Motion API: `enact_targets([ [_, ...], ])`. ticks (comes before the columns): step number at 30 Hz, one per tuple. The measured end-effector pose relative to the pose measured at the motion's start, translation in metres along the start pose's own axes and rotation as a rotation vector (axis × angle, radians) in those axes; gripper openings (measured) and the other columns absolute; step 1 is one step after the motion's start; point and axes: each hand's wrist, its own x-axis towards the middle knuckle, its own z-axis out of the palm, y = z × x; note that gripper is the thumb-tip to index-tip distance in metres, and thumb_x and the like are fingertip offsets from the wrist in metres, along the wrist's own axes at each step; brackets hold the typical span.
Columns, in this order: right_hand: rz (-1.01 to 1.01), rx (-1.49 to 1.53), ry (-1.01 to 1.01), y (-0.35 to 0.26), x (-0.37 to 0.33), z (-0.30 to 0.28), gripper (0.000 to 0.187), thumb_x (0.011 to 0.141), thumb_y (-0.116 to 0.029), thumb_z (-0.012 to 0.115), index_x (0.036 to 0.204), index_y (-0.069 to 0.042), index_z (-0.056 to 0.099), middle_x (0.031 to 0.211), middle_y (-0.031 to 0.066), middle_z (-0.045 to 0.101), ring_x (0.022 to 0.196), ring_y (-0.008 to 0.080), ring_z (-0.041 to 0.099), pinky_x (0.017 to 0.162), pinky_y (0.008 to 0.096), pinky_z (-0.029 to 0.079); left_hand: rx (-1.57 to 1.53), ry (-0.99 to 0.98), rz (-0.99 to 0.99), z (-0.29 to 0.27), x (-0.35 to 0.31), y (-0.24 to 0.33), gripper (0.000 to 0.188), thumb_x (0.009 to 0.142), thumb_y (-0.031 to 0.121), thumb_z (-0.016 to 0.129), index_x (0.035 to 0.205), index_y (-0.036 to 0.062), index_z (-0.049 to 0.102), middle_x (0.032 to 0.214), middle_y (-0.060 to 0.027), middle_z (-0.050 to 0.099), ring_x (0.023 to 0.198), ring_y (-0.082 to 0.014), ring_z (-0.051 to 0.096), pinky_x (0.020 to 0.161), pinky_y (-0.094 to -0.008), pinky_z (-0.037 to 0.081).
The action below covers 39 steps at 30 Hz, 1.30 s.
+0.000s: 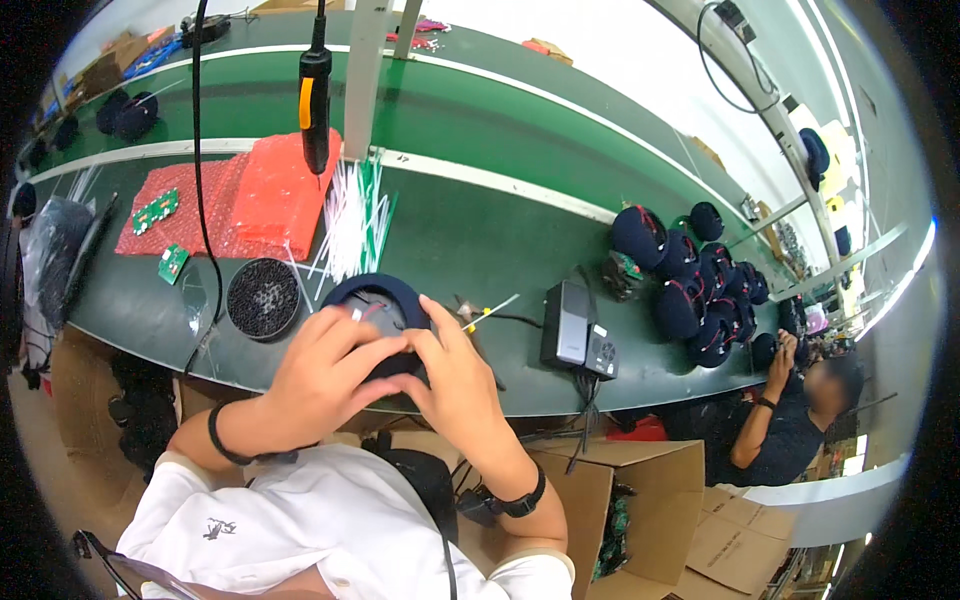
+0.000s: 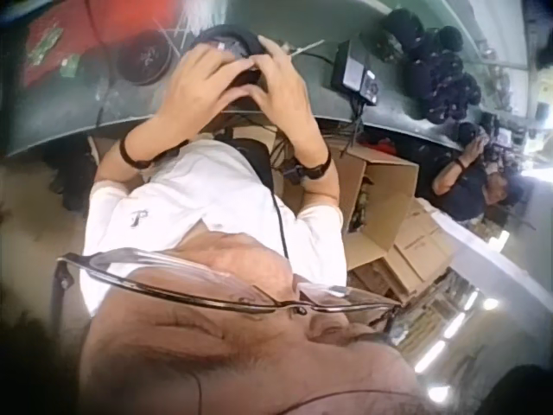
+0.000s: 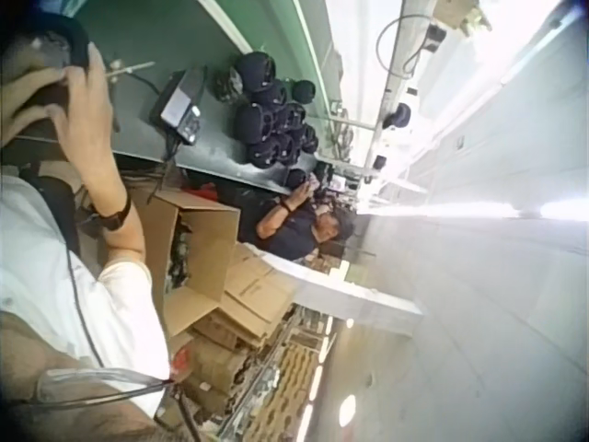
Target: The person assembles small electronic devices by inserting green circuit boards into black circular housings. They use a soldering iron to secure components and pliers to trim excess wires. The person handles multiple units sequentially, placing finished items on the table.
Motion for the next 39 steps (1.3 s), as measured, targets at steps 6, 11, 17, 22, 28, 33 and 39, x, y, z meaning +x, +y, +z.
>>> enact_targets([
  [6, 0.1, 0.298, 0.198, 0.035, -0.016, 0.014, 0.023, 0.086, -0.003, 0.08, 0.108, -0.001, 0.072, 0.125, 0.0174, 0.073, 0.112, 0.0308, 0.071, 0.091, 0.038, 0.059, -0.077, -0.158, -0.122, 0.017, 0.002, -0.014, 0.047, 0.08, 0.019, 0.086, 0.122, 0.0067, 0.071, 0.095, -0.0086, 0.066, 0.089, -0.0311, 0.064, 0.078, -0.0419, 0.052],
  [11, 0.236, 0.027, 0.546, 0.065, -0.018, -0.001, 0.039, 0.092, -0.006, 0.076, 0.13, -0.001, 0.065, 0.138, 0.0207, 0.065, 0.121, 0.038, 0.066, 0.1, 0.0418, 0.055, -0.069, -0.304, -0.189, 0.012, 0.01, -0.016, 0.051, 0.079, 0.018, 0.087, 0.127, 0.0115, 0.071, 0.093, -0.0072, 0.065, 0.089, -0.0293, 0.066, 0.078, -0.0422, 0.052],
  [17, 0.24, -0.481, 0.277, 0.103, -0.038, 0.026, 0.082, 0.085, -0.027, 0.086, 0.15, 0.006, 0.049, 0.147, 0.0242, 0.055, 0.142, 0.0434, 0.049, 0.121, 0.0602, 0.035, -0.04, -0.546, -0.133, 0.007, 0.027, -0.011, 0.054, 0.077, 0.015, 0.089, 0.127, 0.0168, 0.068, 0.098, -0.0076, 0.059, 0.093, -0.0306, 0.065, 0.08, -0.0451, 0.051],
  [22, 0.236, -0.391, 0.329, 0.091, -0.046, 0.025, 0.043, 0.084, -0.017, 0.082, 0.119, 0.002, 0.065, 0.111, 0.0199, 0.06, 0.108, 0.0394, 0.06, 0.095, 0.0508, 0.049, -0.12, -0.558, -0.27, 0.009, 0.034, -0.006, 0.051, 0.076, 0.007, 0.087, 0.12, 0.0146, 0.063, 0.102, -0.0071, 0.063, 0.095, -0.0303, 0.065, 0.081, -0.0447, 0.051],
  [28, 0.439, -0.022, 0.242, 0.035, -0.075, 0.014, 0.037, 0.081, -0.012, 0.085, 0.109, 0.001, 0.064, 0.103, 0.0173, 0.065, 0.094, 0.036, 0.065, 0.079, 0.0453, 0.052, -0.124, -0.546, -0.277, 0.01, 0.036, -0.006, 0.05, 0.077, 0.005, 0.086, 0.118, 0.013, 0.06, 0.105, -0.0077, 0.065, 0.102, -0.0302, 0.064, 0.083, -0.0441, 0.052],
  [33, 0.263, -0.126, 0.293, 0.022, -0.065, 0.032, 0.037, 0.08, -0.008, 0.085, 0.114, -0.006, 0.069, 0.095, 0.0101, 0.061, 0.088, 0.0307, 0.063, 0.077, 0.0414, 0.051, -0.123, -0.557, -0.283, 0.009, 0.037, -0.006, 0.05, 0.077, 0.004, 0.086, 0.118, 0.0126, 0.06, 0.104, -0.0067, 0.064, 0.101, -0.0301, 0.063, 0.083, -0.0446, 0.051],
  [39, 0.295, -0.015, 0.301, 0.018, -0.055, 0.037, 0.036, 0.082, -0.005, 0.084, 0.115, -0.005, 0.069, 0.093, 0.0101, 0.061, 0.086, 0.0288, 0.064, 0.077, 0.0414, 0.051, -0.137, -0.544, -0.263, 0.01, 0.035, -0.009, 0.05, 0.077, 0.005, 0.086, 0.118, 0.0127, 0.059, 0.103, -0.0063, 0.064, 0.1, -0.0303, 0.063, 0.082, -0.0452, 0.05],
])
